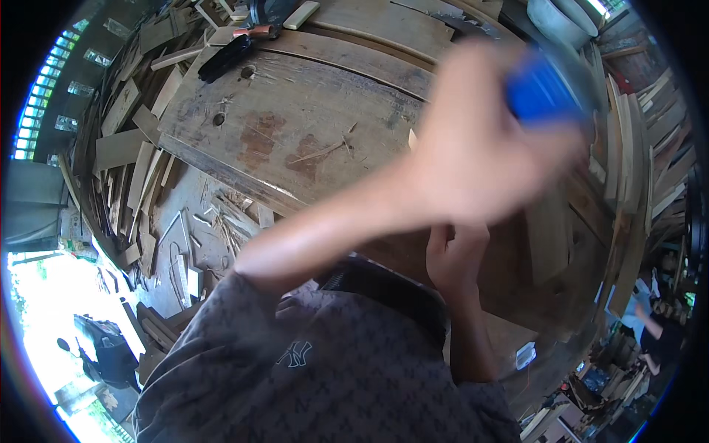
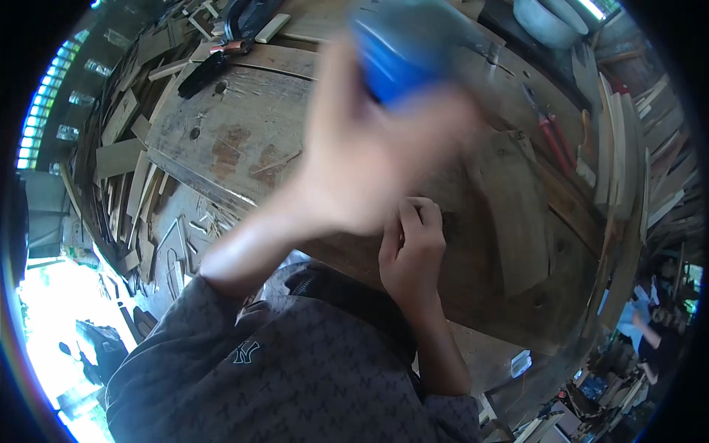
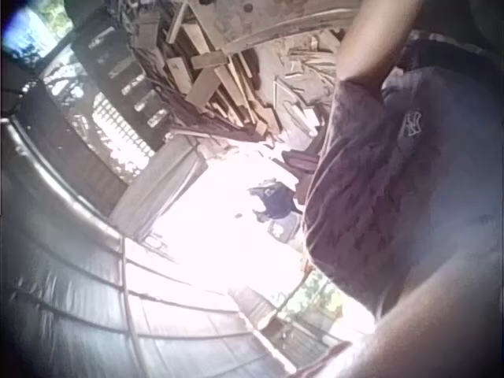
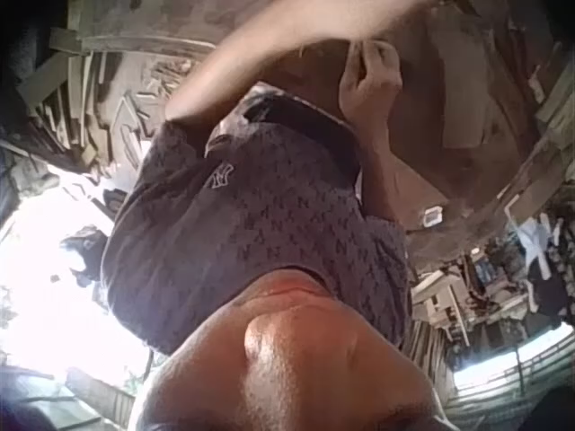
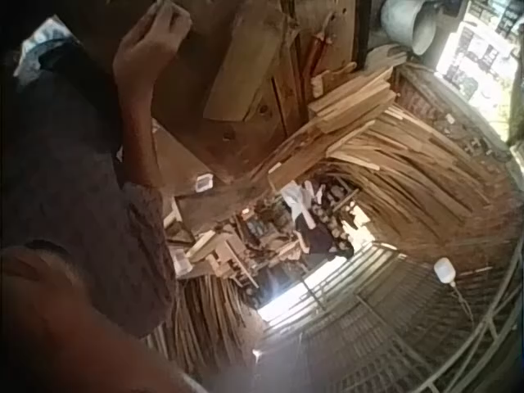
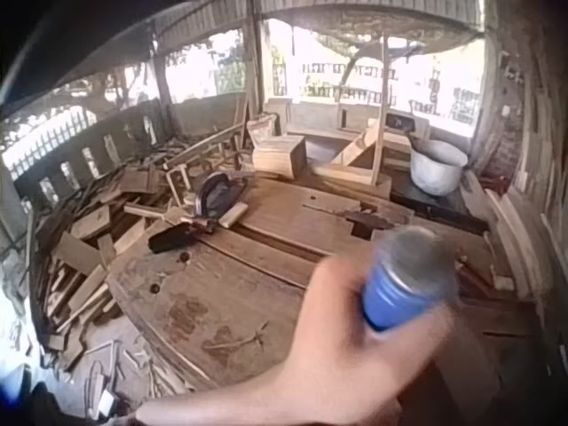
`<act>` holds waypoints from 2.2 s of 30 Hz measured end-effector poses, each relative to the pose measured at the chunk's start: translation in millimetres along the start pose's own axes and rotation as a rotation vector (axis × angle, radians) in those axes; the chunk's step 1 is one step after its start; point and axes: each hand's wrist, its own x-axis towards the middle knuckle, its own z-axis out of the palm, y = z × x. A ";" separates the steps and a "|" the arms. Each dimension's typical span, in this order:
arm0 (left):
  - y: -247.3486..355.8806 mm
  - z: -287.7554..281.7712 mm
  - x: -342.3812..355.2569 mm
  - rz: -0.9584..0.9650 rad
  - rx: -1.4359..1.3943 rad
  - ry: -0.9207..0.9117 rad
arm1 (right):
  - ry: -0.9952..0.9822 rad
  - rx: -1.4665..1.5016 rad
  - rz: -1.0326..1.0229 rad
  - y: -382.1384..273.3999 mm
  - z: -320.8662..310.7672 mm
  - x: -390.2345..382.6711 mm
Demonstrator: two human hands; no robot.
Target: The recorder shapes a small piece of wood with a chisel and then brushes off sawdust from the workbench.
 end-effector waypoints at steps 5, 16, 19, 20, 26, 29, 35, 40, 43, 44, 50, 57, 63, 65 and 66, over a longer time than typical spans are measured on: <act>-27.7 -63.3 33.4 -0.385 -0.647 0.091 | 0.013 0.080 -0.001 -13.7 -4.0 6.5; -32.0 -74.9 42.5 -0.440 -0.622 0.069 | -0.004 0.046 -0.025 -14.6 -3.5 4.3; -36.8 -82.1 40.5 -0.437 -0.611 0.052 | -0.001 -0.020 -0.102 -17.0 -0.6 5.3; -39.0 -84.5 39.5 -0.418 -0.620 0.045 | -0.004 -0.020 -0.097 -17.5 -1.2 5.3; -46.9 -86.5 31.0 -0.385 -0.690 0.045 | -0.019 0.039 0.042 -16.8 -1.8 5.9; -44.5 -84.2 30.3 -0.370 -0.672 0.017 | -0.012 0.013 0.018 -16.8 -0.8 5.8; -91.8 -102.8 41.9 -0.308 -0.941 -0.115 | 0.000 0.032 0.058 -17.9 -0.1 5.5; -109.9 -107.1 44.2 -0.211 -1.117 -0.318 | 0.001 0.028 0.048 -16.9 -1.2 5.2; -105.5 -107.2 43.3 -0.209 -1.115 -0.328 | -0.010 0.036 0.062 -16.9 -1.7 5.0; -93.6 -101.0 41.1 -0.374 -0.998 -0.135 | -0.008 0.031 0.063 -15.8 -2.0 5.0; -67.8 -104.6 49.7 -0.427 -0.737 0.073 | -0.027 0.044 0.044 -19.6 -1.5 6.3; -92.7 -105.5 61.0 -0.268 -1.235 -0.416 | -0.027 0.044 0.052 -16.0 -1.0 6.1; -98.3 -106.5 62.6 -0.286 -1.366 -0.448 | -0.023 0.043 0.041 -17.1 -2.6 7.2; -102.5 -110.8 61.6 -0.292 -1.436 -0.461 | -0.022 0.048 0.042 -18.1 -1.7 7.3; -104.0 -112.6 61.1 -0.293 -1.435 -0.460 | -0.026 0.048 0.035 -18.4 -1.4 6.9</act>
